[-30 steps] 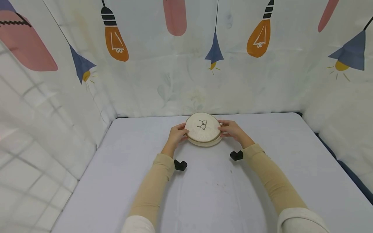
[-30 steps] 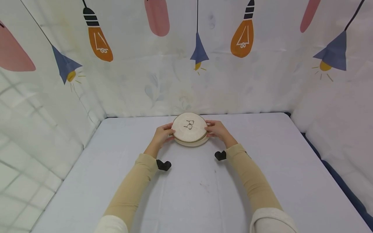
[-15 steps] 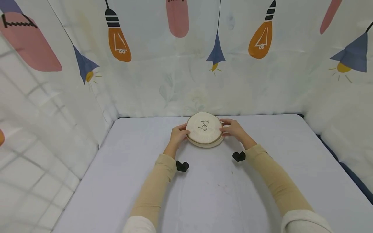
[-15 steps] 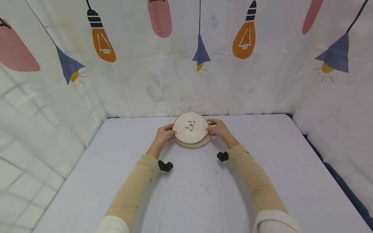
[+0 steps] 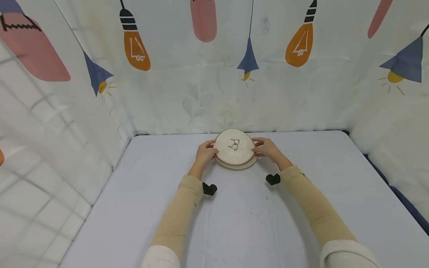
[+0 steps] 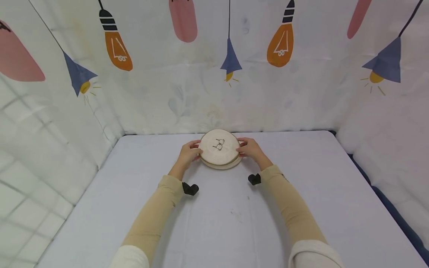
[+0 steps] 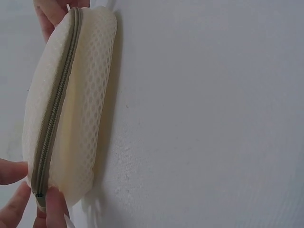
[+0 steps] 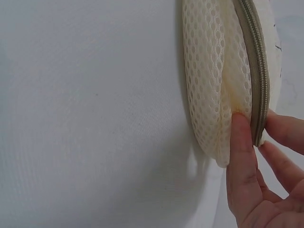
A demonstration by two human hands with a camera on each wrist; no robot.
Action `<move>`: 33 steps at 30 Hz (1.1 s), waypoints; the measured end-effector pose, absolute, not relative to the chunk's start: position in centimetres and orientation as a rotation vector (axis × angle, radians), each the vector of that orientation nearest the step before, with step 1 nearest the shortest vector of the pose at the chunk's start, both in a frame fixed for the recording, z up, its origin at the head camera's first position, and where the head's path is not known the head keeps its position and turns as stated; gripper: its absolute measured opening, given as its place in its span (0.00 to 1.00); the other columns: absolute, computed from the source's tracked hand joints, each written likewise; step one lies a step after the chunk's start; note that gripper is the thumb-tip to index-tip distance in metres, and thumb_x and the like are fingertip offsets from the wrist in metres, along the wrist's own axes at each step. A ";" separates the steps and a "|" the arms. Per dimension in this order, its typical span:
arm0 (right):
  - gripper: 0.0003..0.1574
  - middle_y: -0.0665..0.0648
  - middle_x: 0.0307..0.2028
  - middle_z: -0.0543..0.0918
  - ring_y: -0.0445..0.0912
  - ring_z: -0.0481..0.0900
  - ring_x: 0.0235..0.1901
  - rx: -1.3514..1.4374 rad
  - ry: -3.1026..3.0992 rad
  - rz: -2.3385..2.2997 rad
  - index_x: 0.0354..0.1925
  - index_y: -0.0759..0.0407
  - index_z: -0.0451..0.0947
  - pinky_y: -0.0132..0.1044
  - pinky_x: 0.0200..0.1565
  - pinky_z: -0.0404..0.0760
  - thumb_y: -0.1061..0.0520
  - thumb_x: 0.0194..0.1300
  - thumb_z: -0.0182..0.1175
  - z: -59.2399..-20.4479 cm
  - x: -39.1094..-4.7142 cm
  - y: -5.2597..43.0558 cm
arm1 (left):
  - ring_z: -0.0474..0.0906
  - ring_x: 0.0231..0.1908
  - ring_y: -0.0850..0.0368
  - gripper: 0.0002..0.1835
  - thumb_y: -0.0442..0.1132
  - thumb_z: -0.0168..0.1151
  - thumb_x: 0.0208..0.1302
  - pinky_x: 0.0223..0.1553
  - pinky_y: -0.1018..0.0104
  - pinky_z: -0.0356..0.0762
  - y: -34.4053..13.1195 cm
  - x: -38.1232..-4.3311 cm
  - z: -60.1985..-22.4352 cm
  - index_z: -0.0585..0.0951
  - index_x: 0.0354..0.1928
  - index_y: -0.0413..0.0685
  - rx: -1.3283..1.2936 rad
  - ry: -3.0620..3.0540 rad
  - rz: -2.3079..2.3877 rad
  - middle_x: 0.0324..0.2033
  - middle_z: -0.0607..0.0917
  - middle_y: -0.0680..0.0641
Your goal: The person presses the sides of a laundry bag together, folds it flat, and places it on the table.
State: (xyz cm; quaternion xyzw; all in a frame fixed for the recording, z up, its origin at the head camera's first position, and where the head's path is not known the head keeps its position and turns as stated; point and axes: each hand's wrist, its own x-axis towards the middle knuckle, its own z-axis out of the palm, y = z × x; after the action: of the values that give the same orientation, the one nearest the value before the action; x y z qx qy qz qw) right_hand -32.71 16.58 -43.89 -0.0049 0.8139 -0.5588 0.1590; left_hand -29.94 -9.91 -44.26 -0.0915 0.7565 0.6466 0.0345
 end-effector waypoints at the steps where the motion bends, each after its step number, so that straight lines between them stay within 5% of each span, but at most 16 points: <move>1: 0.40 0.70 0.63 0.70 0.47 0.80 0.43 -0.010 2.324 -1.591 0.76 0.66 0.61 0.35 0.46 0.85 0.68 0.71 0.62 -43.9 -32.8 16.5 | 0.75 0.42 0.54 0.29 0.24 0.61 0.63 0.44 0.64 0.80 -10.0 -30.0 -44.3 0.77 0.68 0.41 -0.287 2.326 1.982 0.57 0.76 0.38; 14: 0.39 0.67 0.55 0.73 0.45 0.80 0.38 -0.041 2.343 -1.516 0.75 0.68 0.62 0.33 0.43 0.86 0.67 0.71 0.62 -43.8 -33.1 16.1 | 0.69 0.29 0.62 0.30 0.24 0.61 0.61 0.28 0.76 0.72 -10.3 -30.3 -44.2 0.76 0.69 0.39 -0.277 2.394 1.874 0.49 0.74 0.40; 33: 0.40 0.69 0.57 0.73 0.45 0.81 0.39 -0.076 2.393 -1.446 0.75 0.68 0.62 0.33 0.43 0.86 0.66 0.70 0.65 -43.6 -33.4 16.6 | 0.72 0.36 0.57 0.30 0.25 0.62 0.62 0.33 0.73 0.75 -10.1 -30.4 -44.4 0.78 0.68 0.42 -0.296 2.470 1.766 0.57 0.76 0.37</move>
State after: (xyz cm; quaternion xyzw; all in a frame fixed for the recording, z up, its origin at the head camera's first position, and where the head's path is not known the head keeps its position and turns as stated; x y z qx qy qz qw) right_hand -33.38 16.55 -43.58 -0.0268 0.8429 -0.5094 0.1713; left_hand -30.35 -10.06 -44.39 -0.0969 0.8088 0.5783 0.0452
